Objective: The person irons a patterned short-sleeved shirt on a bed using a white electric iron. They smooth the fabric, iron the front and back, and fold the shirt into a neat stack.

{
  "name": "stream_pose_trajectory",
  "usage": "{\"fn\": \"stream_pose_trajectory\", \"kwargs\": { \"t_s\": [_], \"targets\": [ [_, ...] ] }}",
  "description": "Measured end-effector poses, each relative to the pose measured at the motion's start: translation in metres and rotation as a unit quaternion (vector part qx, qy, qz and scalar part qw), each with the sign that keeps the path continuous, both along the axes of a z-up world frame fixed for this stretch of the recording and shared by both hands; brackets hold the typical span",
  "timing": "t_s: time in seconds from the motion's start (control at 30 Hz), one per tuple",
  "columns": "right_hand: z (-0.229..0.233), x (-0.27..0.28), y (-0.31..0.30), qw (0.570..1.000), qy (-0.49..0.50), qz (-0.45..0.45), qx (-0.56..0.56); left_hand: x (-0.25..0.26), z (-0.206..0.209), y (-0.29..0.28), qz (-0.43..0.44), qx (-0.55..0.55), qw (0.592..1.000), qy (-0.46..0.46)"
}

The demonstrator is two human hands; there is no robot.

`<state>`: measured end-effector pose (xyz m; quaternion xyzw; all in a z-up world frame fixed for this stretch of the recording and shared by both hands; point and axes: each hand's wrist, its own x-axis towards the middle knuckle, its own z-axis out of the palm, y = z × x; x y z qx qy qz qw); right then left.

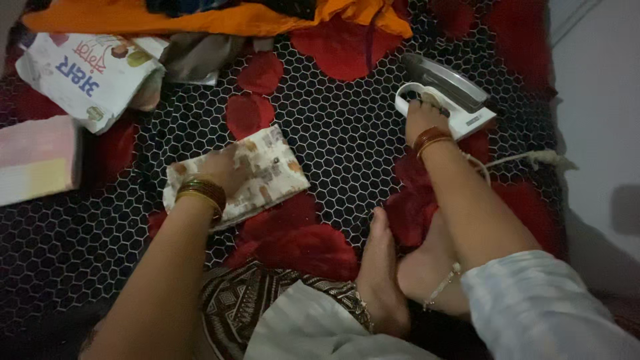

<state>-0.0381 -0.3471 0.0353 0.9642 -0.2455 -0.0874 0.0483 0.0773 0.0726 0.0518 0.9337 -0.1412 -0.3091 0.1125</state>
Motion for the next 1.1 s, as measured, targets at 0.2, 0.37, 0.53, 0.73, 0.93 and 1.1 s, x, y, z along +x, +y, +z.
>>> {"fn": "stream_pose_trajectory", "kwargs": {
  "t_s": [0.2,0.37,0.53,0.73,0.93,1.1],
  "targets": [
    [0.076,0.011,0.026,0.990,-0.084,-0.008,0.115,0.014,0.020,0.016,0.003,0.167,0.985,0.040],
    [0.121,0.017,0.088,0.910,-0.233,0.045,0.339,0.024,0.018,0.047,0.165,0.050,0.985,-0.015],
    [0.111,0.050,0.183,0.830,-0.159,-0.035,0.533,0.013,0.026,0.052,0.172,-0.042,0.984,0.017],
    [0.059,0.034,0.244,0.926,-0.086,-0.021,0.367,0.008,0.033,0.054,0.070,0.006,0.993,0.098],
    [0.050,0.038,0.252,0.941,-0.088,-0.051,0.322,0.024,0.015,0.044,-0.311,0.271,0.911,0.032],
    [0.062,0.067,0.258,0.944,-0.060,-0.078,0.315,0.042,-0.010,0.050,-0.088,0.175,0.978,0.064]
  ]
}}
